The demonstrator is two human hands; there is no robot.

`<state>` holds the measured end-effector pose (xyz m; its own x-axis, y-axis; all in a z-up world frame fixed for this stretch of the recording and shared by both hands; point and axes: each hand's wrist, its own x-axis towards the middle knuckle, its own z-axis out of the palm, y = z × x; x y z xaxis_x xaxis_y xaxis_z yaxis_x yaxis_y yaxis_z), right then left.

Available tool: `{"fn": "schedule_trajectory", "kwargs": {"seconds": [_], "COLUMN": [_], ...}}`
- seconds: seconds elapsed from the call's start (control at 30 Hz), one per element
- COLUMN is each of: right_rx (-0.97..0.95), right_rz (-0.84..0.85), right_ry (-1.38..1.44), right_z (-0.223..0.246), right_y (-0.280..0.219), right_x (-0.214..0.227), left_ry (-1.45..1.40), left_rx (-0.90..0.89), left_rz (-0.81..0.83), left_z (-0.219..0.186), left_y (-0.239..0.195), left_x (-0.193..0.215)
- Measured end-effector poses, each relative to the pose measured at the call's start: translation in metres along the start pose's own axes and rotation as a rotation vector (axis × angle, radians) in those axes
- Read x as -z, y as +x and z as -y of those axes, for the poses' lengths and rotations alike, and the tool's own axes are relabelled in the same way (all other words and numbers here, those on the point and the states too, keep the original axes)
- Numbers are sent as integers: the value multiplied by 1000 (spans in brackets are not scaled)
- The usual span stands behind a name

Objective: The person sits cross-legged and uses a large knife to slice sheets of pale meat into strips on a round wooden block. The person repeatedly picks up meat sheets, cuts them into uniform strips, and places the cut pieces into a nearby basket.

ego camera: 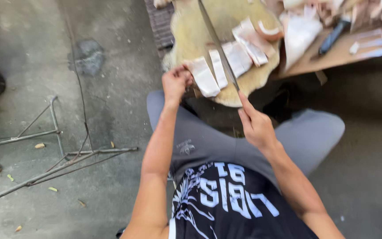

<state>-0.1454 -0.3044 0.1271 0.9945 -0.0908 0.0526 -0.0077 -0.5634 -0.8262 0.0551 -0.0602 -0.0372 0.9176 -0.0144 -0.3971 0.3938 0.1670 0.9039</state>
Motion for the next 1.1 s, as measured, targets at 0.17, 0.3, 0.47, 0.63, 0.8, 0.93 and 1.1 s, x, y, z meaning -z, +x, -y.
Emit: {"fn": "schedule_trajectory", "kwargs": {"seconds": [0.17, 0.3, 0.47, 0.63, 0.8, 0.93, 1.1], "right_rx": [329, 490, -1, -37, -515, -110, -127], "right_rz": [-102, -246, 62, 107, 270, 137, 208], "right_ry": [178, 43, -230, -75, 285, -48, -369], "right_z": [21, -17, -59, -63, -48, -50, -49], "right_y": [-29, -25, -27, -10, -12, -27, -68], "right_x": [13, -49, -109, -103, -87, -81, -71], "left_ry": [-27, -64, 126, 943, 986, 553, -296], "left_rx": [52, 64, 25, -384, -405, -340, -206], "left_rz": [-56, -63, -92, -252, -188, -324, -309], "left_z": [-1, -11, -40, -47, -28, 4, 22], "left_y": [-16, -19, -16, -21, -20, -11, -29], "left_x": [12, 20, 12, -34, -51, -41, -45]}}
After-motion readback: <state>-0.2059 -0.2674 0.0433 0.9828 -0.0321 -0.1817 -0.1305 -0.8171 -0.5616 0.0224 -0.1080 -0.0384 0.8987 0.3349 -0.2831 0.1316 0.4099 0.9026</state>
